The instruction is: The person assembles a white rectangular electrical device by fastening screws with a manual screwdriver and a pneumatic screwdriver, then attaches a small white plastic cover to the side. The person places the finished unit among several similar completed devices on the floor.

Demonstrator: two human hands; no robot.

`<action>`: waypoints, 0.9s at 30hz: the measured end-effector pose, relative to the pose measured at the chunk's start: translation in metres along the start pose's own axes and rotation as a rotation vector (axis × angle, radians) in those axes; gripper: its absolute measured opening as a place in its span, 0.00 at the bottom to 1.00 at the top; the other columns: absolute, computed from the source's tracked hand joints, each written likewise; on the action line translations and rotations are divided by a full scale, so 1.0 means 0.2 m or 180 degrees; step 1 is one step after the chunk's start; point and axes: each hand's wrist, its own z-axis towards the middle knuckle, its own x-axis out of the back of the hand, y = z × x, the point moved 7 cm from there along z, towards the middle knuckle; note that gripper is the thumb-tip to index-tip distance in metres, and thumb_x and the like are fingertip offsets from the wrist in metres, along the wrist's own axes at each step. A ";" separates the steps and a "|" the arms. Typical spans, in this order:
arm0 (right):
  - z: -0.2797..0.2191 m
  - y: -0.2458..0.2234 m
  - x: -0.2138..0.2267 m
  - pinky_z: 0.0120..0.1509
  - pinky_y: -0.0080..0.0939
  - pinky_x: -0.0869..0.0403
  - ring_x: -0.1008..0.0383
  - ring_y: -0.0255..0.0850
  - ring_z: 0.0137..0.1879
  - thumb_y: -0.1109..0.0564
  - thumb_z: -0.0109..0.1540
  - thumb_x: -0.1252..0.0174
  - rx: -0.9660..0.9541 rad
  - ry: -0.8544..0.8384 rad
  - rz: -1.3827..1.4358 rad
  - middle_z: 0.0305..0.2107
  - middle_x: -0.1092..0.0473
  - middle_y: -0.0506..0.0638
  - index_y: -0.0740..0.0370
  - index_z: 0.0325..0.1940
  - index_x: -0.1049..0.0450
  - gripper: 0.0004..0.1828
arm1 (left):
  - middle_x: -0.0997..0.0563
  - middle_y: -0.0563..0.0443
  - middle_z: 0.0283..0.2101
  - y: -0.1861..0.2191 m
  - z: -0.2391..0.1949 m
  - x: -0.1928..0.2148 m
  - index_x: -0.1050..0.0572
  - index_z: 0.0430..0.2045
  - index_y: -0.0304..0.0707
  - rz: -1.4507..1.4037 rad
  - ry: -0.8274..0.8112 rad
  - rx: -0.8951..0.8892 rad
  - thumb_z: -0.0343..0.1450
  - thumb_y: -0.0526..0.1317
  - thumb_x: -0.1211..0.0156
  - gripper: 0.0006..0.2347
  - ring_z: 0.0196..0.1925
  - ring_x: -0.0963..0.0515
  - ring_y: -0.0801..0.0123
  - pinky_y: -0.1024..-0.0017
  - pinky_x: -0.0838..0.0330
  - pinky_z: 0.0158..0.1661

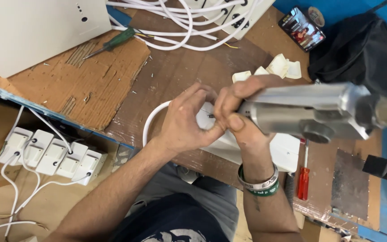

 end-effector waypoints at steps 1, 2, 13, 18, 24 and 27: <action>0.01 -0.01 -0.01 0.33 0.34 0.35 0.37 0.35 0.28 0.58 0.63 0.37 -0.0002 -0.0020 0.0005 0.23 0.37 0.45 0.53 0.60 0.33 0.21 | 0.23 0.44 0.35 -0.01 0.00 0.00 0.26 0.31 0.29 0.0007 0.0020 0.0000 0.59 0.36 0.30 0.13 0.33 0.22 0.61 0.69 0.26 0.34; 0.01 -0.02 -0.01 0.32 0.34 0.36 0.38 0.35 0.27 0.57 0.64 0.37 -0.0021 0.0061 -0.0097 0.22 0.38 0.45 0.53 0.57 0.35 0.20 | 0.23 0.45 0.34 -0.01 0.00 0.00 0.27 0.30 0.30 0.0016 0.0016 -0.0003 0.59 0.36 0.29 0.13 0.32 0.22 0.62 0.69 0.26 0.33; 0.02 -0.01 0.03 0.27 0.31 0.27 0.34 0.37 0.20 0.60 0.63 0.38 0.0462 -0.0126 0.0099 0.15 0.38 0.47 0.61 0.49 0.41 0.18 | 0.21 0.47 0.33 -0.09 -0.05 -0.01 0.25 0.29 0.39 -0.0129 0.0327 -0.0013 0.55 0.37 0.32 0.13 0.34 0.17 0.50 0.60 0.21 0.37; 0.00 -0.02 0.02 0.24 0.32 0.26 0.33 0.40 0.17 0.59 0.58 0.33 0.0391 0.0006 0.0040 0.12 0.38 0.50 0.61 0.46 0.39 0.21 | 0.21 0.46 0.33 -0.07 -0.05 -0.01 0.26 0.28 0.39 -0.0138 0.0325 -0.0017 0.55 0.38 0.32 0.12 0.34 0.17 0.47 0.58 0.22 0.36; 0.04 -0.08 -0.01 0.28 0.31 0.25 0.34 0.34 0.18 0.59 0.59 0.34 0.0560 -0.0195 -0.0145 0.14 0.36 0.46 0.60 0.44 0.39 0.19 | 0.21 0.49 0.33 -0.08 -0.05 -0.02 0.25 0.28 0.41 -0.0108 0.0382 0.0011 0.54 0.39 0.33 0.12 0.34 0.16 0.49 0.60 0.21 0.36; 0.01 -0.10 -0.08 0.27 0.31 0.37 0.45 0.32 0.23 0.59 0.61 0.39 0.0183 0.0067 -0.0273 0.19 0.41 0.43 0.52 0.51 0.36 0.18 | 0.23 0.49 0.35 -0.02 -0.03 0.01 0.28 0.28 0.34 -0.0018 0.0125 0.0011 0.57 0.37 0.31 0.13 0.32 0.23 0.62 0.69 0.29 0.33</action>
